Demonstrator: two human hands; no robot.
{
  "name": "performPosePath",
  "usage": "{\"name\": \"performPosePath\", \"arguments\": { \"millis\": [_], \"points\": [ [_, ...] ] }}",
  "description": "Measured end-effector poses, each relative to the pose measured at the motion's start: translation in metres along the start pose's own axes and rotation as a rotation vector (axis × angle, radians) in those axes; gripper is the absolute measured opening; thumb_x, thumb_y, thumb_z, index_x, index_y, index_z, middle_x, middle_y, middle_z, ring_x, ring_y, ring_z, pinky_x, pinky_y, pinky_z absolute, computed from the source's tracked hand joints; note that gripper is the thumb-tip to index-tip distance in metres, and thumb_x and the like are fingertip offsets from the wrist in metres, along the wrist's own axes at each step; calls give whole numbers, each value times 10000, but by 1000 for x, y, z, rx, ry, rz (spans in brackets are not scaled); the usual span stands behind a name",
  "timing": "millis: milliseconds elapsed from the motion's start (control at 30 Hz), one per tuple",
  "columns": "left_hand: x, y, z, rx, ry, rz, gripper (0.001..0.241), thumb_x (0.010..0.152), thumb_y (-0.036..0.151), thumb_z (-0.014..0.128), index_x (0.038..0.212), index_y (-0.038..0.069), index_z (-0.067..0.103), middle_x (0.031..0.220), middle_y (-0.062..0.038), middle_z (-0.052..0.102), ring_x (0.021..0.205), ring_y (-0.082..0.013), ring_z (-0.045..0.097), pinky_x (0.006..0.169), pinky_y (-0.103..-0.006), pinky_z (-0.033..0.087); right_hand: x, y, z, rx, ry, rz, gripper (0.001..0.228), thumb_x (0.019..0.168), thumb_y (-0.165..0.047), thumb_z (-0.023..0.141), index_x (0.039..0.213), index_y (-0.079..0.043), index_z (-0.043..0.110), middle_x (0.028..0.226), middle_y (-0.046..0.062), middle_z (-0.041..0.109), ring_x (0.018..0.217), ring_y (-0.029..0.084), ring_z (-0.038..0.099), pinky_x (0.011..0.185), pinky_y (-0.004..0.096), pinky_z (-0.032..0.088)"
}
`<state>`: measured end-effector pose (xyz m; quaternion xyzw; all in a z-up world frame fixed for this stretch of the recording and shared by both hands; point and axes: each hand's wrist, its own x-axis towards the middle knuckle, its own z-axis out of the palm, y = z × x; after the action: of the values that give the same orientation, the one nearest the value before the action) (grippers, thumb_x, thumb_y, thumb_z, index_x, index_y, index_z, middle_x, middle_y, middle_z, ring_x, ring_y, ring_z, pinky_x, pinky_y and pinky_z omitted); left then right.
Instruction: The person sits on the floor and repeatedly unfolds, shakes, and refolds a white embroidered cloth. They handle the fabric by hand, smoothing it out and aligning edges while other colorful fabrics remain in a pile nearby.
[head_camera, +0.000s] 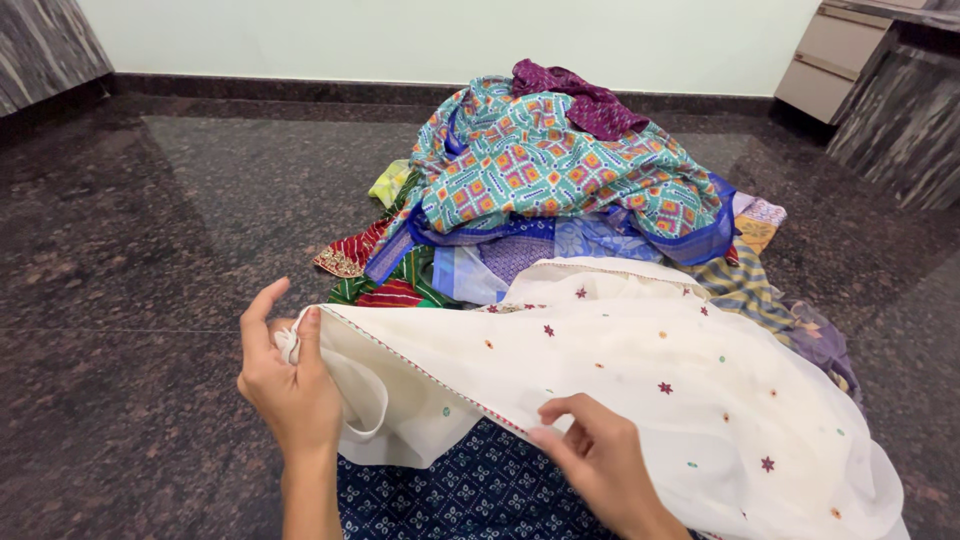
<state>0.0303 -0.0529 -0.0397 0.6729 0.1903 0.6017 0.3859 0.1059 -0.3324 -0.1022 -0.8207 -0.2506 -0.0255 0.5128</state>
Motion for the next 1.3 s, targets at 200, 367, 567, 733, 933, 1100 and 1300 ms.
{"name": "performPosePath", "arguments": {
  "millis": [200,367,567,733,933,1100,1300],
  "points": [
    [2,3,-3,10,1,-17,322,997,71,694,1315,52,645,724,-17,579,653,-93,543,593,-288,445,-5,-4,16,-269,124,-261,323,750,-111,811,1055,-88,708,645,92,665,491,163,606,500,321,486],
    [3,2,-4,38,9,-32,336,987,77,704,1318,61,647,728,-13,568,656,-93,535,590,-288,449,-1,8,1,-229,173,-163,253,804,-96,763,1054,-63,742,655,113,704,518,148,661,521,307,530],
    [1,3,-3,23,3,-70,348,987,87,699,1329,73,640,719,-17,574,665,-94,539,613,-282,459,25,18,-34,179,-51,140,170,858,-80,730,977,-5,826,688,68,726,616,114,615,562,271,492],
    [5,6,-2,30,-26,-26,350,985,103,697,1328,79,631,750,-40,639,681,-113,605,643,-297,491,36,10,-45,195,-99,157,165,898,-119,717,944,19,796,678,67,688,625,125,601,590,268,505],
    [9,5,2,48,-54,-13,360,982,132,689,1336,101,627,777,-81,693,692,-152,668,658,-331,512,30,-4,-27,-308,153,-213,228,787,-54,722,1012,-30,697,844,98,695,690,187,706,655,310,573],
    [10,3,0,59,-63,-40,365,978,146,682,1336,110,623,778,-80,705,677,-171,684,661,-349,514,40,-5,-43,-415,136,-273,191,802,-39,688,989,-44,725,952,104,716,751,247,727,680,345,572],
    [6,4,-3,76,-79,-32,399,968,139,690,1359,112,613,770,-77,694,687,-161,683,664,-342,517,102,-27,-84,-675,125,-346,183,838,-10,683,983,-83,767,893,147,723,819,317,723,753,399,561]
  ]
}}
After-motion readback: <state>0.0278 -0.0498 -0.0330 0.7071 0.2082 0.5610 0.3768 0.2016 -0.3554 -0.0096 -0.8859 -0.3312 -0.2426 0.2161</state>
